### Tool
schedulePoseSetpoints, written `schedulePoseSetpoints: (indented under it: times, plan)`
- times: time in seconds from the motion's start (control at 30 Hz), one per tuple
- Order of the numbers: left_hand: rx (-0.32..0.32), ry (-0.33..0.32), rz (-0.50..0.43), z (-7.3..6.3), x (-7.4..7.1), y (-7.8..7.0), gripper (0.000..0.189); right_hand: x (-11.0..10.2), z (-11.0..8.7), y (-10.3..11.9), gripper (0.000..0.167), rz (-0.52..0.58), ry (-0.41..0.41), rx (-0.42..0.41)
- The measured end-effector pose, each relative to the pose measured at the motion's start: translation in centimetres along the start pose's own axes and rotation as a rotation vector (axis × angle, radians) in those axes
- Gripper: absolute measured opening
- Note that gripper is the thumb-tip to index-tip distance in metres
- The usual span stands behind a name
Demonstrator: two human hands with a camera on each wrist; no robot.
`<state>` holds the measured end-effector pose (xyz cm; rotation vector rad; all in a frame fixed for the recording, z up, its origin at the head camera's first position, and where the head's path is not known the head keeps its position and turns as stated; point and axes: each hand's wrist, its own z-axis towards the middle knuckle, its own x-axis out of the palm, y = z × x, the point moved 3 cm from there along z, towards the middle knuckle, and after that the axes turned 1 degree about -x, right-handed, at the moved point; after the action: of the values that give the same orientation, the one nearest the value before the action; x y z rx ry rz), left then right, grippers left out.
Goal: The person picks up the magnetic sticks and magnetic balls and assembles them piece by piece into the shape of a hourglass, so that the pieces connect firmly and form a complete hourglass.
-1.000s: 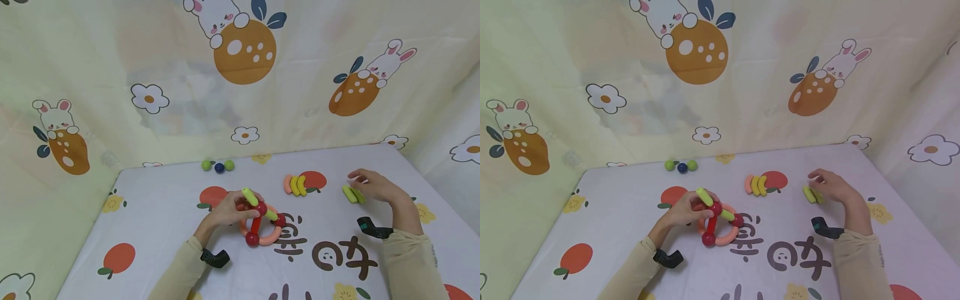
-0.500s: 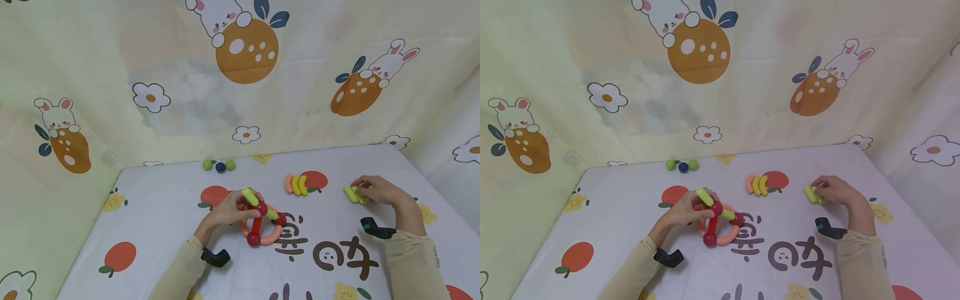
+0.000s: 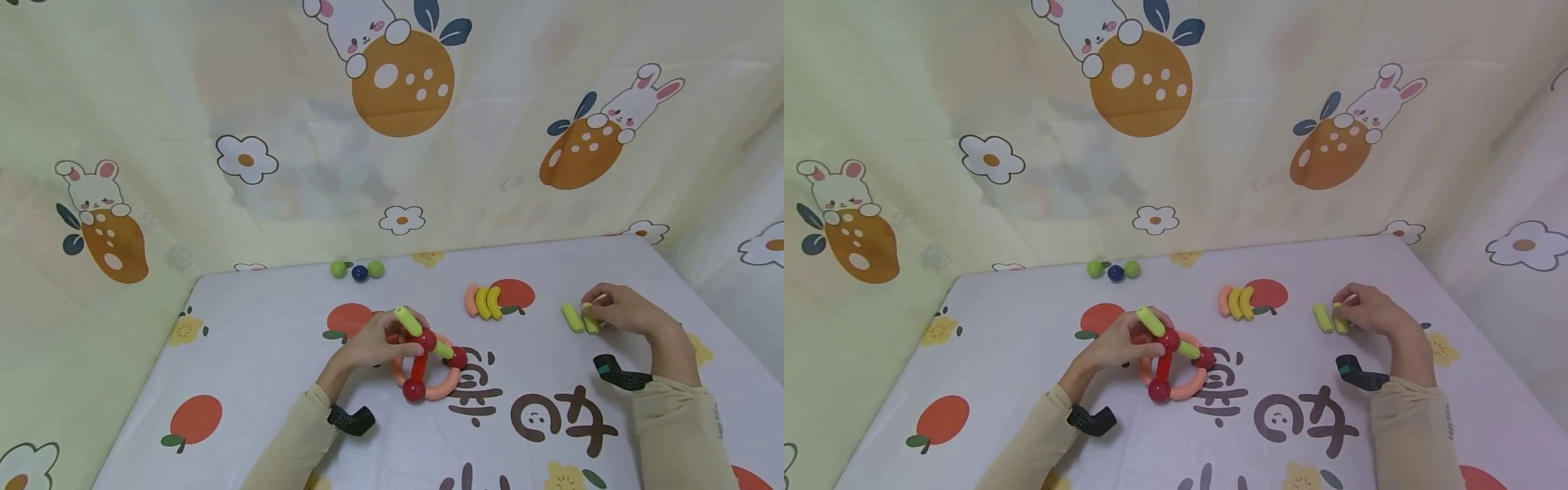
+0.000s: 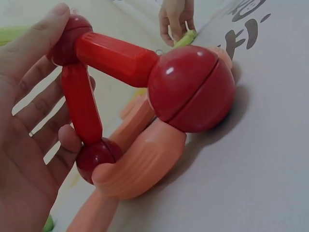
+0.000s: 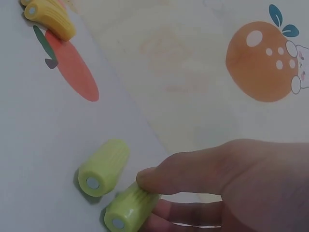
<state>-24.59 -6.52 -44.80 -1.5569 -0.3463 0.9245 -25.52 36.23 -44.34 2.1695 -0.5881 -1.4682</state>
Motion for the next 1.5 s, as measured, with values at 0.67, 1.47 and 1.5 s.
schedulePoseSetpoints:
  times: [0.67,1.47,1.5]
  plan:
    - [-0.045,-0.001,-0.011,-0.1,-0.2,0.6,0.037,-0.5,0.0,3.1,0.049,0.141,-0.229,-0.080]
    - [-0.040,-0.038,-0.010,0.2,0.4,0.4,0.036,1.6,-0.2,10.2,0.031,0.149,-0.284,-0.452]
    - [-0.044,-0.039,-0.014,0.2,0.4,0.4,0.036,1.7,-0.2,10.5,0.030,0.148,-0.280,-0.464]
